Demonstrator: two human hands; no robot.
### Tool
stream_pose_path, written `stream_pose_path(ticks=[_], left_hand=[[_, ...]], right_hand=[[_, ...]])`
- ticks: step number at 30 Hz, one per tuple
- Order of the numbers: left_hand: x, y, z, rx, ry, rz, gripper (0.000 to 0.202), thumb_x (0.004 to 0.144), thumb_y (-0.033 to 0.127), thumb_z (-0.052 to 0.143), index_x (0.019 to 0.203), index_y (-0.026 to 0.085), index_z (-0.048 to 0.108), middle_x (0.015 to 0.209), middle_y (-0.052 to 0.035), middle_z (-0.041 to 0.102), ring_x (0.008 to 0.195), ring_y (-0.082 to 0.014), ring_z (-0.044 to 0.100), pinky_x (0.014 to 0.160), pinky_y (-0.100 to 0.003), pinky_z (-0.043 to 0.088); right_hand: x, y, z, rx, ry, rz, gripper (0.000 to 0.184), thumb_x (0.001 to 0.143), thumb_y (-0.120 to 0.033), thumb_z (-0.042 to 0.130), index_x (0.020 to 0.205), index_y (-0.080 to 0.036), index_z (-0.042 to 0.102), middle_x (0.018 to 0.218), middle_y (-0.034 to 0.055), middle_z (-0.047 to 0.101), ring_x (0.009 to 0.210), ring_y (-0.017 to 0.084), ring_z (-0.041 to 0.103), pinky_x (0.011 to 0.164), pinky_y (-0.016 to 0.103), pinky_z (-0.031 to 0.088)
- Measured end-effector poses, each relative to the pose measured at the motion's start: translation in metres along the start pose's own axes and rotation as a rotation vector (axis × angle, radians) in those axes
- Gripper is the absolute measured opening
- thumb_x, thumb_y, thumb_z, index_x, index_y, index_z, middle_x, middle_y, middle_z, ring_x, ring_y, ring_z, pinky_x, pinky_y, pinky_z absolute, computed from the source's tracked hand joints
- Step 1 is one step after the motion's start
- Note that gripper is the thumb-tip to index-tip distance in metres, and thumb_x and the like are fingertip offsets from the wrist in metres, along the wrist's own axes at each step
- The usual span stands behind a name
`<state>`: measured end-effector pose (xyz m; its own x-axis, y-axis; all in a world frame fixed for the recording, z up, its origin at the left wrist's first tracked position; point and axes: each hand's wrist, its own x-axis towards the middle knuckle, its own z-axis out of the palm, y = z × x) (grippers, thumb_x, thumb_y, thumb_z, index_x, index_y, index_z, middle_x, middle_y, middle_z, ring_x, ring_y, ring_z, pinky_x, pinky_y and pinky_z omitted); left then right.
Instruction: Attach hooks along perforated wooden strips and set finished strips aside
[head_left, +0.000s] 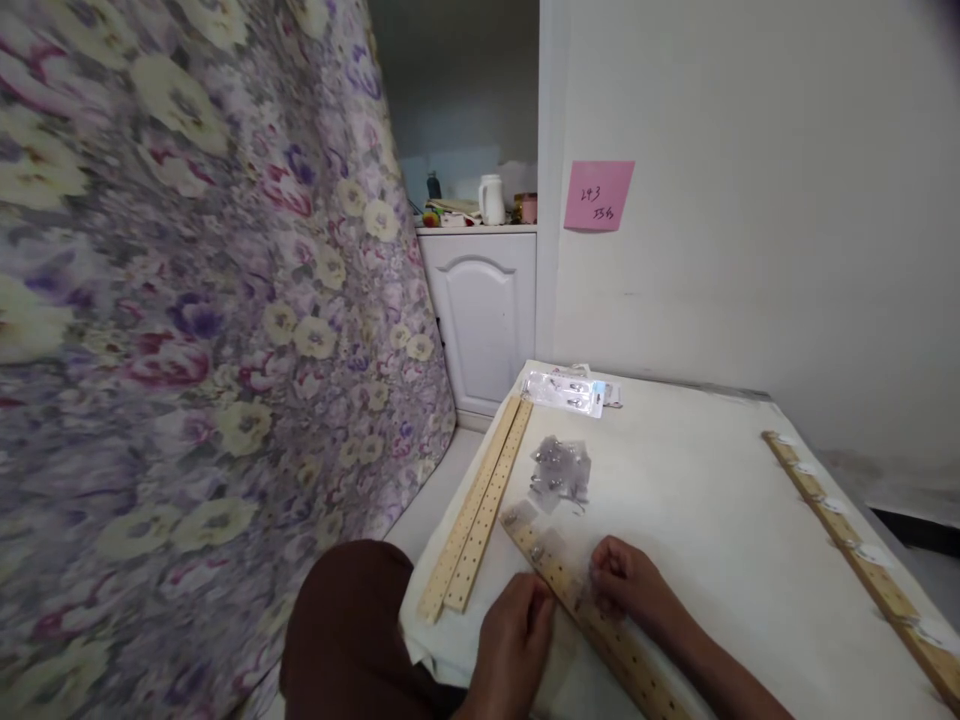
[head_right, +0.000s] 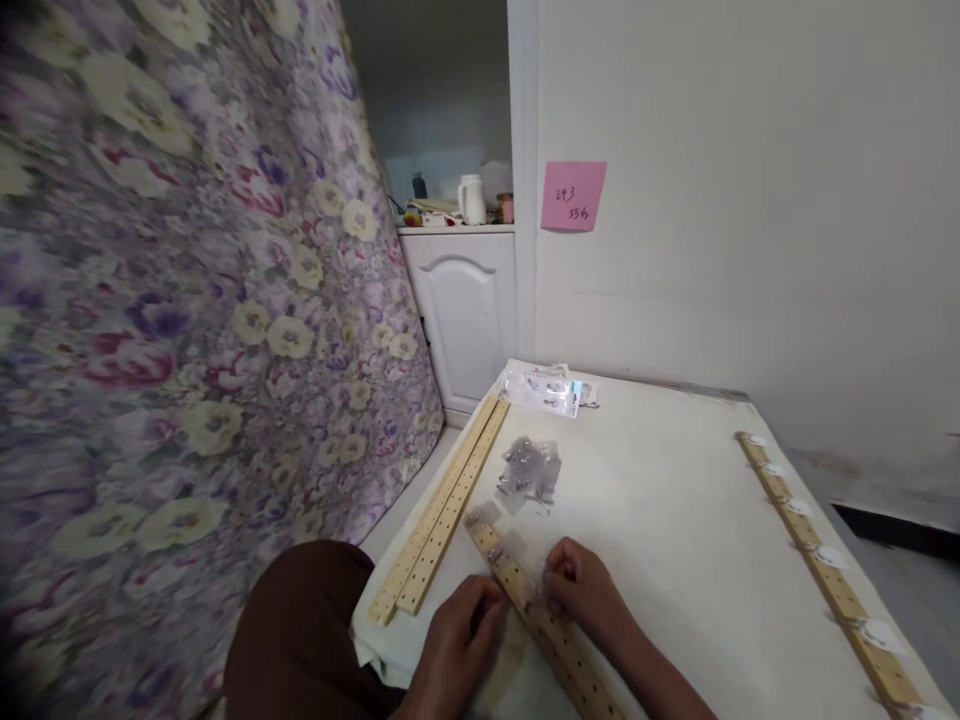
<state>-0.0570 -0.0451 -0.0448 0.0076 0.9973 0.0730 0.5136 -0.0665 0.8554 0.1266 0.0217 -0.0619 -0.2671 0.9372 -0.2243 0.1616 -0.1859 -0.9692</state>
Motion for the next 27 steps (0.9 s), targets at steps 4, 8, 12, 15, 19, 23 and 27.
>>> stream_pose_path(ticks=[4, 8, 12, 15, 19, 23, 27], left_hand=[[-0.001, -0.003, 0.006, 0.142, 0.02, 0.034, 0.013, 0.082, 0.023, 0.054, 0.093, 0.021, 0.06, 0.08, -0.0019, 0.06, 0.075, -0.0181, 0.057, 0.067, -0.027, 0.043], [-0.001, -0.009, 0.014, 0.226, 0.037, 0.081, 0.022, 0.078, 0.021, 0.058, 0.1, 0.022, 0.059, 0.081, -0.0014, 0.061, 0.075, -0.0178, 0.058, 0.069, -0.028, 0.046], [-0.001, -0.014, 0.017, 0.259, 0.052, 0.121, 0.026, 0.079, 0.021, 0.061, 0.105, 0.022, 0.058, 0.082, -0.0011, 0.061, 0.076, -0.0174, 0.06, 0.07, -0.029, 0.048], [-0.001, -0.015, 0.016, 0.275, 0.067, 0.145, 0.026, 0.08, 0.022, 0.062, 0.106, 0.022, 0.058, 0.082, -0.0013, 0.062, 0.075, -0.0172, 0.06, 0.07, -0.028, 0.049], [-0.001, -0.014, 0.016, 0.309, 0.061, 0.182, 0.019, 0.083, 0.023, 0.06, 0.102, 0.022, 0.058, 0.08, -0.0013, 0.062, 0.074, -0.0171, 0.061, 0.067, -0.028, 0.05], [0.0, -0.015, 0.017, 0.332, 0.062, 0.223, 0.02, 0.084, 0.021, 0.059, 0.104, 0.022, 0.057, 0.081, -0.0021, 0.063, 0.075, -0.0172, 0.062, 0.068, -0.028, 0.05], [0.001, -0.017, 0.017, 0.337, 0.067, 0.247, 0.023, 0.084, 0.018, 0.058, 0.106, 0.023, 0.057, 0.081, -0.0021, 0.064, 0.075, -0.0166, 0.062, 0.067, -0.027, 0.051]], right_hand=[[0.004, 0.007, 0.004, -0.025, 0.014, 0.013, 0.01, 0.068, -0.025, 0.052, 0.072, -0.023, 0.043, 0.048, -0.0097, 0.053, 0.038, 0.01, 0.052, 0.04, 0.021, 0.038], [0.002, 0.006, 0.005, -0.084, 0.043, -0.035, 0.009, 0.071, -0.021, 0.049, 0.08, -0.023, 0.046, 0.052, -0.0104, 0.048, 0.042, 0.01, 0.051, 0.045, 0.022, 0.039], [0.0, 0.003, 0.004, -0.166, 0.045, -0.094, 0.025, 0.072, -0.018, 0.049, 0.096, -0.021, 0.052, 0.056, -0.0094, 0.047, 0.049, 0.011, 0.05, 0.051, 0.023, 0.038], [0.0, 0.0, 0.003, -0.216, 0.025, -0.125, 0.025, 0.072, -0.017, 0.048, 0.096, -0.02, 0.055, 0.058, -0.0087, 0.046, 0.053, 0.011, 0.048, 0.053, 0.024, 0.037], [-0.001, 0.0, 0.002, -0.226, 0.008, -0.137, 0.022, 0.074, -0.017, 0.048, 0.094, -0.019, 0.056, 0.06, -0.0079, 0.046, 0.055, 0.012, 0.047, 0.054, 0.024, 0.036], [-0.002, 0.001, 0.003, -0.228, 0.031, -0.131, 0.019, 0.075, -0.018, 0.048, 0.093, -0.02, 0.055, 0.059, -0.0082, 0.045, 0.053, 0.012, 0.047, 0.054, 0.024, 0.036], [-0.002, 0.002, 0.004, -0.253, 0.043, -0.118, 0.018, 0.075, -0.018, 0.048, 0.092, -0.021, 0.054, 0.057, -0.0083, 0.045, 0.052, 0.012, 0.048, 0.054, 0.024, 0.036]])
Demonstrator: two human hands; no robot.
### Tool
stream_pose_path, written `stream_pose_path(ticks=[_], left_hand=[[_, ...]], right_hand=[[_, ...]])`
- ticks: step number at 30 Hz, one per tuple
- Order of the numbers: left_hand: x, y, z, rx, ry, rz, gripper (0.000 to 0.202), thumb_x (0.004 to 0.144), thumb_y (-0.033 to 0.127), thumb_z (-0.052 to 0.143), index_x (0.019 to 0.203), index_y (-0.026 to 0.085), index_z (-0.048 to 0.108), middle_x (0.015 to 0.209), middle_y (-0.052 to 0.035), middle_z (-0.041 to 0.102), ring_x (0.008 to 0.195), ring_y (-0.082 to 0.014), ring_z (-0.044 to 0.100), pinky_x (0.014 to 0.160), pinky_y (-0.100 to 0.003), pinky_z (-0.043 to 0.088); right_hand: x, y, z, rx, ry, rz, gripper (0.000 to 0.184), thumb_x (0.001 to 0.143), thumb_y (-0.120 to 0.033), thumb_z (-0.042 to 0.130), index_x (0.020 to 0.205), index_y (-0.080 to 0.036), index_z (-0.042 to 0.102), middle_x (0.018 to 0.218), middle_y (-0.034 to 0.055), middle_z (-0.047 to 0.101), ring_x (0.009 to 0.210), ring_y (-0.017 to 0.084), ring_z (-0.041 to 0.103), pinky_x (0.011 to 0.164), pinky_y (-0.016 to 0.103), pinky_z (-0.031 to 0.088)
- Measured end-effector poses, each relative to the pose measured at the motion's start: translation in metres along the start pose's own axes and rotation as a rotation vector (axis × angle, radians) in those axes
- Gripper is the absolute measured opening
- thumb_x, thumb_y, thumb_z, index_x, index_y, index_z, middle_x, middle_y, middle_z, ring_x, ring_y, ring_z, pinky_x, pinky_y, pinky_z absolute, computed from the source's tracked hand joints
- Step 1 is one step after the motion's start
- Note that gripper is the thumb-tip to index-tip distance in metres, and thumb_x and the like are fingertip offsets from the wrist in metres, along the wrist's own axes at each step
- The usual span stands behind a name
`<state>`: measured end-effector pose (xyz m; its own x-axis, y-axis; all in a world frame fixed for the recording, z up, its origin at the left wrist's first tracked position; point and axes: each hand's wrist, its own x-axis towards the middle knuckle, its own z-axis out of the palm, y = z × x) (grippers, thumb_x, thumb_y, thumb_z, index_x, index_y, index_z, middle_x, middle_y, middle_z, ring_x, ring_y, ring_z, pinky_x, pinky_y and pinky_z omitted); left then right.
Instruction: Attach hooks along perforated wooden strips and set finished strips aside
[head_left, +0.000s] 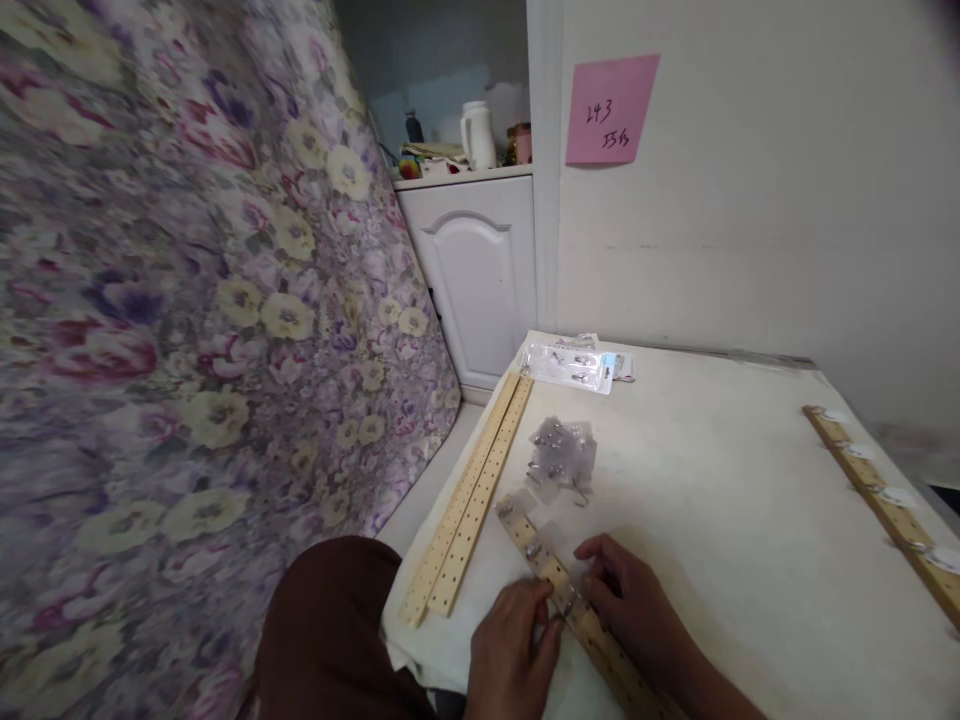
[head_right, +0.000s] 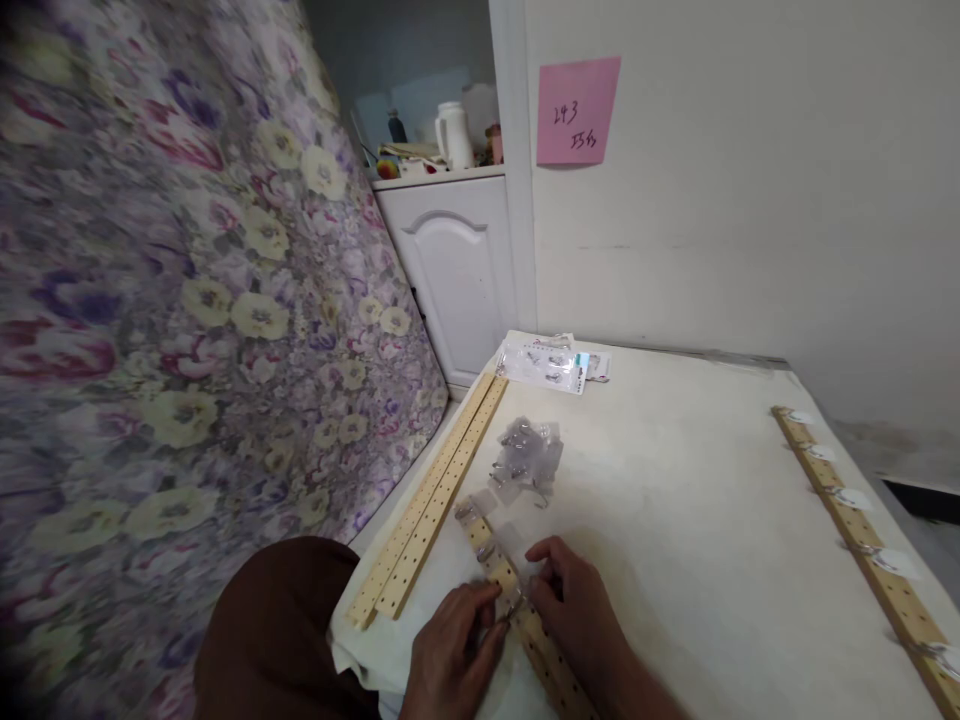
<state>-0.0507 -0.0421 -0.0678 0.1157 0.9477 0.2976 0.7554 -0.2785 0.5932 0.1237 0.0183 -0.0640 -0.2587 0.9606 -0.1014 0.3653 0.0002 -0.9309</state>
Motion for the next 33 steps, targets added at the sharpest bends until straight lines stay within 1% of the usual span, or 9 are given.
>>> stream_pose_path(ticks=[6, 12, 19, 27, 30, 33], left_hand=[[-0.0001, 0.001, 0.0007, 0.002, 0.041, 0.025, 0.021, 0.085, 0.019, 0.056, 0.106, 0.023, 0.058, 0.08, -0.0026, 0.064, 0.074, -0.0163, 0.063, 0.067, -0.026, 0.052], [-0.0001, 0.0018, 0.0006, -0.011, 0.029, 0.007, 0.02, 0.087, 0.021, 0.056, 0.107, 0.023, 0.059, 0.081, -0.0029, 0.064, 0.074, -0.0167, 0.062, 0.067, -0.027, 0.052], [-0.0028, -0.0018, 0.001, -0.103, 0.035, 0.003, 0.018, 0.09, 0.018, 0.051, 0.106, 0.022, 0.06, 0.092, -0.0054, 0.066, 0.086, -0.0172, 0.064, 0.075, -0.027, 0.053], [-0.0032, 0.002, -0.0051, -0.183, 0.047, 0.018, 0.017, 0.092, 0.016, 0.048, 0.101, 0.021, 0.061, 0.088, -0.0052, 0.064, 0.081, -0.0155, 0.063, 0.071, -0.024, 0.052], [-0.0038, 0.0018, -0.0055, -0.188, 0.033, 0.039, 0.02, 0.092, 0.014, 0.047, 0.104, 0.021, 0.061, 0.089, -0.0052, 0.063, 0.082, -0.0153, 0.062, 0.072, -0.024, 0.051], [-0.0058, -0.0006, -0.0041, -0.209, 0.027, 0.062, 0.026, 0.091, 0.012, 0.047, 0.112, 0.022, 0.059, 0.093, -0.0058, 0.062, 0.085, -0.0152, 0.062, 0.074, -0.024, 0.051]], right_hand=[[-0.0003, -0.0018, -0.0022, -0.089, 0.013, -0.028, 0.017, 0.074, -0.018, 0.049, 0.09, -0.021, 0.056, 0.058, -0.0065, 0.049, 0.057, 0.013, 0.049, 0.057, 0.024, 0.037], [-0.0016, -0.0064, -0.0038, -0.11, 0.014, -0.032, 0.016, 0.073, -0.017, 0.049, 0.087, -0.02, 0.055, 0.06, -0.0058, 0.049, 0.058, 0.013, 0.05, 0.057, 0.025, 0.038], [0.0002, -0.007, -0.0049, -0.098, -0.006, -0.021, 0.015, 0.073, -0.018, 0.049, 0.086, -0.021, 0.055, 0.059, -0.0061, 0.049, 0.057, 0.013, 0.051, 0.056, 0.024, 0.037], [-0.0005, -0.0062, -0.0055, -0.091, -0.003, -0.022, 0.014, 0.074, -0.018, 0.05, 0.087, -0.022, 0.055, 0.059, -0.0064, 0.049, 0.057, 0.013, 0.05, 0.056, 0.024, 0.037], [-0.0002, -0.0057, -0.0052, -0.094, -0.002, -0.022, 0.015, 0.074, -0.018, 0.049, 0.087, -0.021, 0.055, 0.06, -0.0064, 0.048, 0.057, 0.013, 0.05, 0.056, 0.024, 0.037], [-0.0003, -0.0043, -0.0049, -0.092, 0.0, -0.024, 0.015, 0.074, -0.018, 0.049, 0.088, -0.021, 0.054, 0.06, -0.0066, 0.048, 0.057, 0.013, 0.05, 0.057, 0.025, 0.037]])
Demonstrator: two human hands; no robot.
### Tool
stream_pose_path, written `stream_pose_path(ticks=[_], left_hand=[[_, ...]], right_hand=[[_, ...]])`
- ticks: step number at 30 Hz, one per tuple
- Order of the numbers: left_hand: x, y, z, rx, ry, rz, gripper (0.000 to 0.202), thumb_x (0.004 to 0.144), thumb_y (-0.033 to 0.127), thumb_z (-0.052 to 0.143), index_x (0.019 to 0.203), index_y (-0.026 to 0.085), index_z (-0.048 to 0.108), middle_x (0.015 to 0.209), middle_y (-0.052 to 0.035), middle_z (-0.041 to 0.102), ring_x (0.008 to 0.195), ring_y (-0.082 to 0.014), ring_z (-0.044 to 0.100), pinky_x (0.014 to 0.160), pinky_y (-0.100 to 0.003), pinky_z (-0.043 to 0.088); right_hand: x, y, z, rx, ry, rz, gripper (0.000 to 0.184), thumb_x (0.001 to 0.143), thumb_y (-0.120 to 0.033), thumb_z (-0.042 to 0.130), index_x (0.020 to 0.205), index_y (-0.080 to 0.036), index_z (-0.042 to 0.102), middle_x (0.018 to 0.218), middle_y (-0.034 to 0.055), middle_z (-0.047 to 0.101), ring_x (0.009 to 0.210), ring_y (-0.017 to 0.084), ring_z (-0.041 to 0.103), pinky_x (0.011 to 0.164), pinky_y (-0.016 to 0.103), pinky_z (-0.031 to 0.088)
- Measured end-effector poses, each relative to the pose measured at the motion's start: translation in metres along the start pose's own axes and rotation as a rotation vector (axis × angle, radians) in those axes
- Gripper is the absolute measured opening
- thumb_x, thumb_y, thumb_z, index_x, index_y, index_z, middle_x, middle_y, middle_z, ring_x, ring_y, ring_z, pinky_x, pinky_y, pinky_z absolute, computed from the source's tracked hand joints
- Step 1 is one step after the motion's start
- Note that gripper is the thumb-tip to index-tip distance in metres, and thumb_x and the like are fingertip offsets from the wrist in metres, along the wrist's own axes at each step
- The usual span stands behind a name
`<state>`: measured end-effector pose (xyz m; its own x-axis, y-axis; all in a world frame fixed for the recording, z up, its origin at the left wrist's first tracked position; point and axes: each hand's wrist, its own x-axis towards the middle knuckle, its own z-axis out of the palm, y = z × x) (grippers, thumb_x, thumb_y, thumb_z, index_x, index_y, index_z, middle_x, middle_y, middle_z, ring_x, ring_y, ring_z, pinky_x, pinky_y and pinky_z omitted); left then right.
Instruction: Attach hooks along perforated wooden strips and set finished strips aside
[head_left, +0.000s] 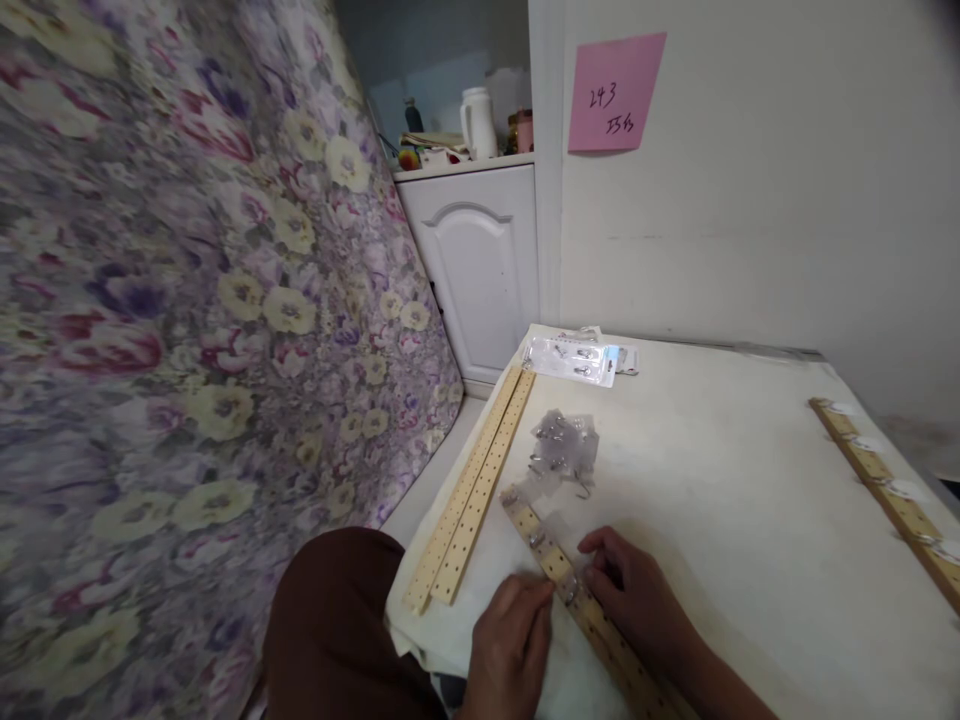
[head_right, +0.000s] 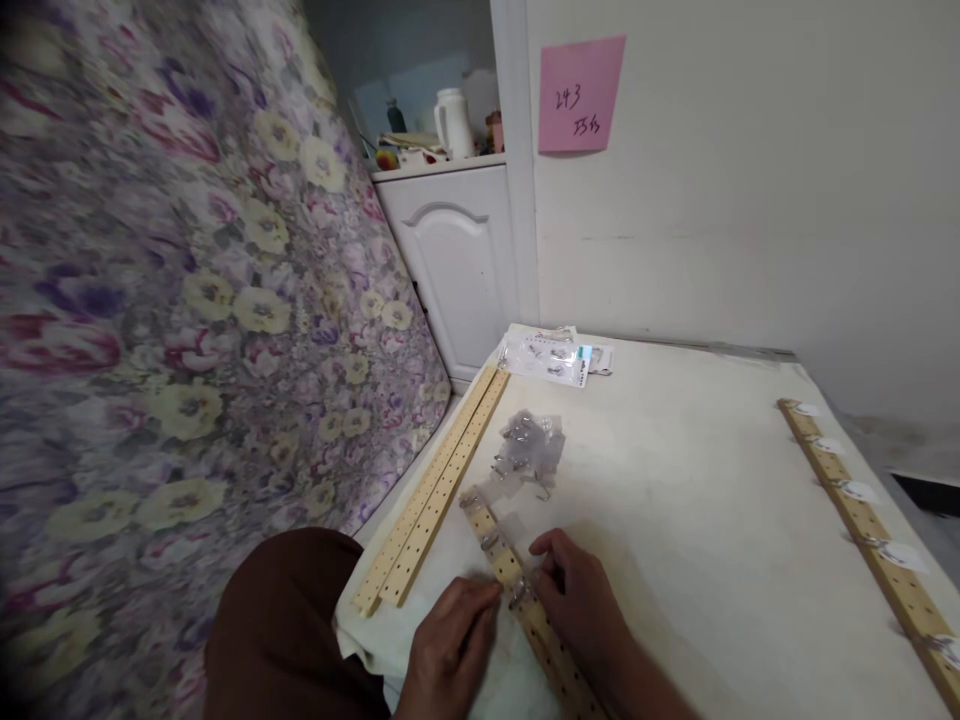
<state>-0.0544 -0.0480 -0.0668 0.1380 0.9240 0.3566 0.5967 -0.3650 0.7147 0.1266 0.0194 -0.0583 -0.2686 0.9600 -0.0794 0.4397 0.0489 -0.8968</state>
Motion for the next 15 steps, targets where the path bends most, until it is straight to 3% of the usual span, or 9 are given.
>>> stream_pose_path(ticks=[4, 15], left_hand=[[-0.0015, -0.0022, 0.0012, -0.008, -0.022, 0.036, 0.035, 0.091, 0.008, 0.044, 0.122, 0.022, 0.055, 0.096, -0.0071, 0.061, 0.089, -0.0152, 0.061, 0.076, -0.025, 0.051], [-0.0026, -0.0066, 0.0026, 0.081, -0.041, 0.109, 0.045, 0.088, 0.003, 0.041, 0.126, 0.025, 0.051, 0.095, -0.0064, 0.059, 0.088, -0.0161, 0.059, 0.073, -0.027, 0.051]], right_hand=[[-0.0013, 0.0001, -0.0007, -0.005, -0.003, -0.002, 0.015, 0.075, -0.018, 0.048, 0.089, -0.021, 0.055, 0.06, -0.0063, 0.049, 0.058, 0.013, 0.05, 0.057, 0.025, 0.037], [-0.0006, 0.0002, -0.0007, -0.019, -0.01, -0.006, 0.015, 0.076, -0.017, 0.047, 0.089, -0.02, 0.054, 0.06, -0.0067, 0.048, 0.058, 0.013, 0.049, 0.058, 0.025, 0.037]])
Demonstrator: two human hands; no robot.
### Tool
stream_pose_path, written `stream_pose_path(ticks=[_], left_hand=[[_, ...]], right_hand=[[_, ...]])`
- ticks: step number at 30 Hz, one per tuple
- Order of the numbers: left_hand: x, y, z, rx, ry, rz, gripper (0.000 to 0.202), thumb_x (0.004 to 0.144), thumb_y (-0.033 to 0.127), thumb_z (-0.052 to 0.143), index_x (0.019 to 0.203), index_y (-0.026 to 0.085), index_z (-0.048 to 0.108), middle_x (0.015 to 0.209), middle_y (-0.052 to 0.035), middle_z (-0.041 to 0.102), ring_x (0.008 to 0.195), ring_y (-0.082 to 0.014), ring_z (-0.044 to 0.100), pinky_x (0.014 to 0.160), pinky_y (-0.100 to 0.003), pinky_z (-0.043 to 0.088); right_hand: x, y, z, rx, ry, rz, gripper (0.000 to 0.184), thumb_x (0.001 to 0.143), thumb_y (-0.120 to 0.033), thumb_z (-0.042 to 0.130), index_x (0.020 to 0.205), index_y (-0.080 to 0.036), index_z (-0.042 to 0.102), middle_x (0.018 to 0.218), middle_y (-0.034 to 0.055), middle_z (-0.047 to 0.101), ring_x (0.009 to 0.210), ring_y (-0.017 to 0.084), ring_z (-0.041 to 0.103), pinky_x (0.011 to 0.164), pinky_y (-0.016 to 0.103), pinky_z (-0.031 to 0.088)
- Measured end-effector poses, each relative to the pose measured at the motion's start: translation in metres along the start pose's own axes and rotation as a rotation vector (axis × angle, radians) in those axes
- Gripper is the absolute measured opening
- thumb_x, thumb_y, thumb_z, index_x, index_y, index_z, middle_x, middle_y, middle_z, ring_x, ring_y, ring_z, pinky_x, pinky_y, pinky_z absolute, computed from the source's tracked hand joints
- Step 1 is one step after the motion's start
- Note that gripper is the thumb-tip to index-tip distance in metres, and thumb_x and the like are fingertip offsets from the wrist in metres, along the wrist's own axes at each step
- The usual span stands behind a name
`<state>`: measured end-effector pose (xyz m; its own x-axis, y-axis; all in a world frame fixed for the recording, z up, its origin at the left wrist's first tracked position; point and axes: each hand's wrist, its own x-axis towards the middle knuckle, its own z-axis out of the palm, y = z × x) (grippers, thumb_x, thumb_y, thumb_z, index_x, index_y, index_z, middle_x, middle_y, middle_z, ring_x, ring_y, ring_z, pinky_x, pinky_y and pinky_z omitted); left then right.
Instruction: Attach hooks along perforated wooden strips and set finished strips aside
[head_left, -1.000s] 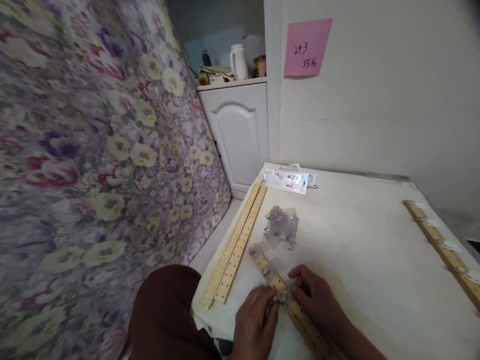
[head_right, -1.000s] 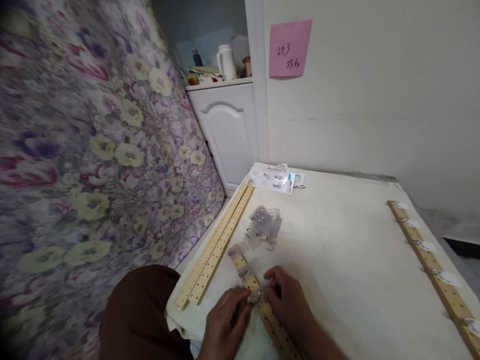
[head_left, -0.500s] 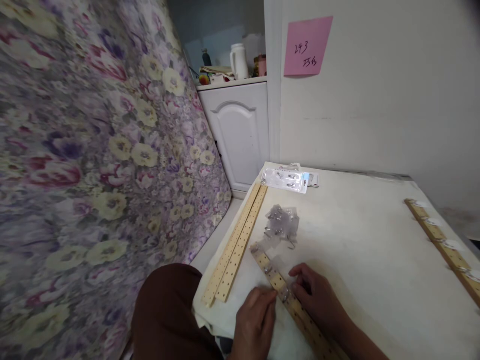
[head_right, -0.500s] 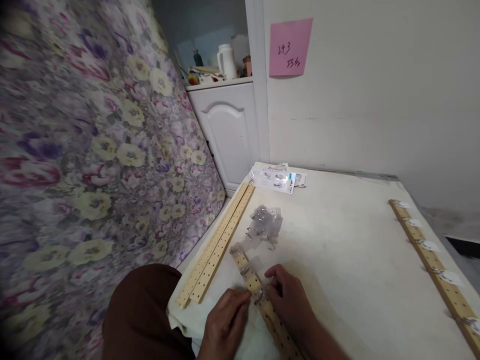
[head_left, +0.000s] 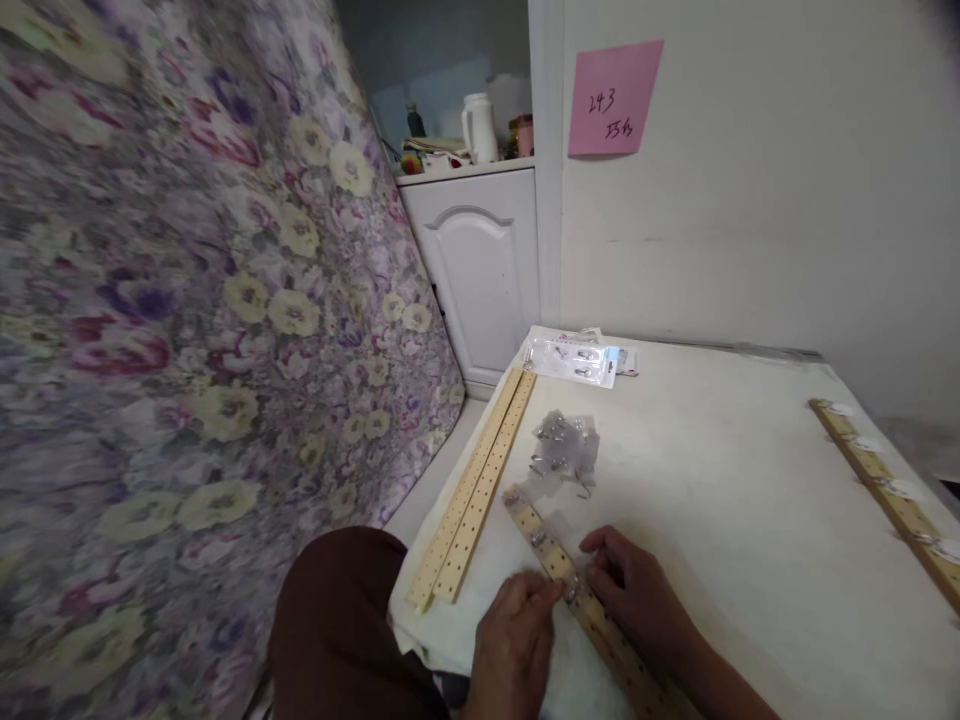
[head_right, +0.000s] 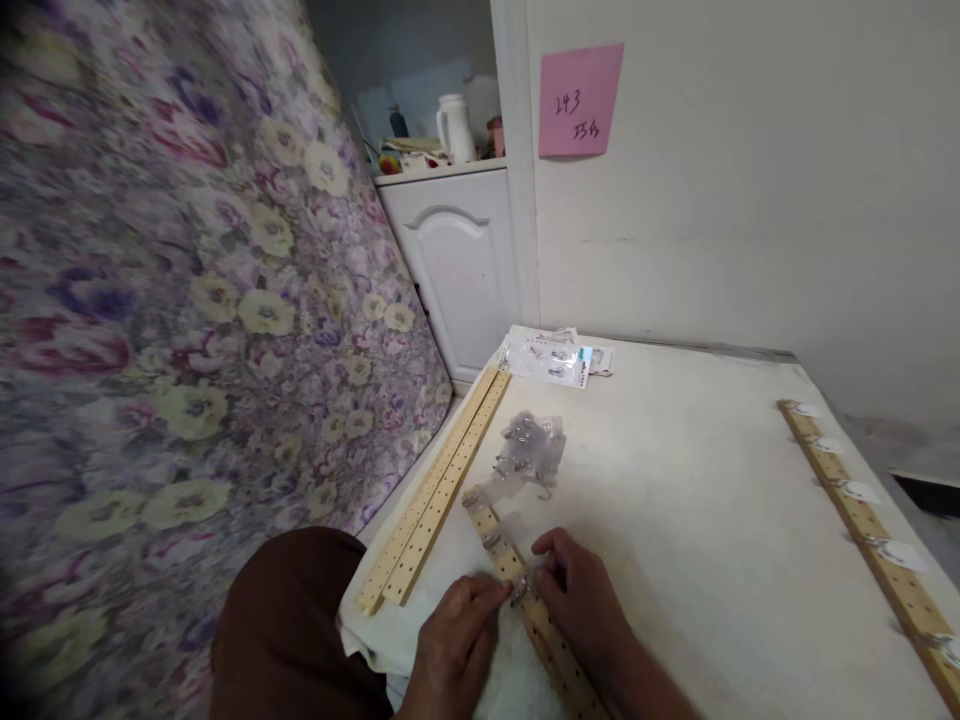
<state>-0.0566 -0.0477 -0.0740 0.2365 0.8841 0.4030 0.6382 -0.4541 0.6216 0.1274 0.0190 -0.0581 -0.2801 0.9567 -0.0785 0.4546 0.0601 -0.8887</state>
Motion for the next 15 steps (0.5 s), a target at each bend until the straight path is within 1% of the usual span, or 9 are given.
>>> stream_pose_path(ticks=[7, 11, 15], left_hand=[[0.0, 0.002, 0.0, 0.067, 0.012, 0.029, 0.042, 0.087, 0.003, 0.041, 0.122, 0.021, 0.053, 0.093, -0.0069, 0.06, 0.086, -0.0172, 0.059, 0.071, -0.028, 0.051], [0.003, 0.006, -0.002, 0.144, -0.023, 0.025, 0.038, 0.088, 0.004, 0.039, 0.119, 0.019, 0.054, 0.093, -0.0083, 0.061, 0.088, -0.019, 0.059, 0.072, -0.03, 0.053], [0.005, 0.01, -0.002, 0.262, -0.046, 0.013, 0.034, 0.087, 0.005, 0.039, 0.113, 0.018, 0.058, 0.09, -0.0086, 0.062, 0.083, -0.0204, 0.059, 0.069, -0.033, 0.054]], right_hand=[[0.0, 0.001, 0.0, -0.005, 0.0, -0.009, 0.016, 0.074, -0.017, 0.046, 0.088, -0.02, 0.054, 0.06, -0.0067, 0.047, 0.057, 0.013, 0.048, 0.057, 0.025, 0.037], [-0.001, 0.001, 0.001, -0.013, 0.013, -0.021, 0.016, 0.074, -0.017, 0.046, 0.088, -0.02, 0.053, 0.06, -0.0068, 0.047, 0.057, 0.013, 0.049, 0.057, 0.025, 0.037], [-0.002, 0.0, 0.002, -0.011, 0.012, -0.026, 0.015, 0.075, -0.018, 0.046, 0.088, -0.02, 0.052, 0.059, -0.0066, 0.048, 0.057, 0.014, 0.05, 0.057, 0.026, 0.038]])
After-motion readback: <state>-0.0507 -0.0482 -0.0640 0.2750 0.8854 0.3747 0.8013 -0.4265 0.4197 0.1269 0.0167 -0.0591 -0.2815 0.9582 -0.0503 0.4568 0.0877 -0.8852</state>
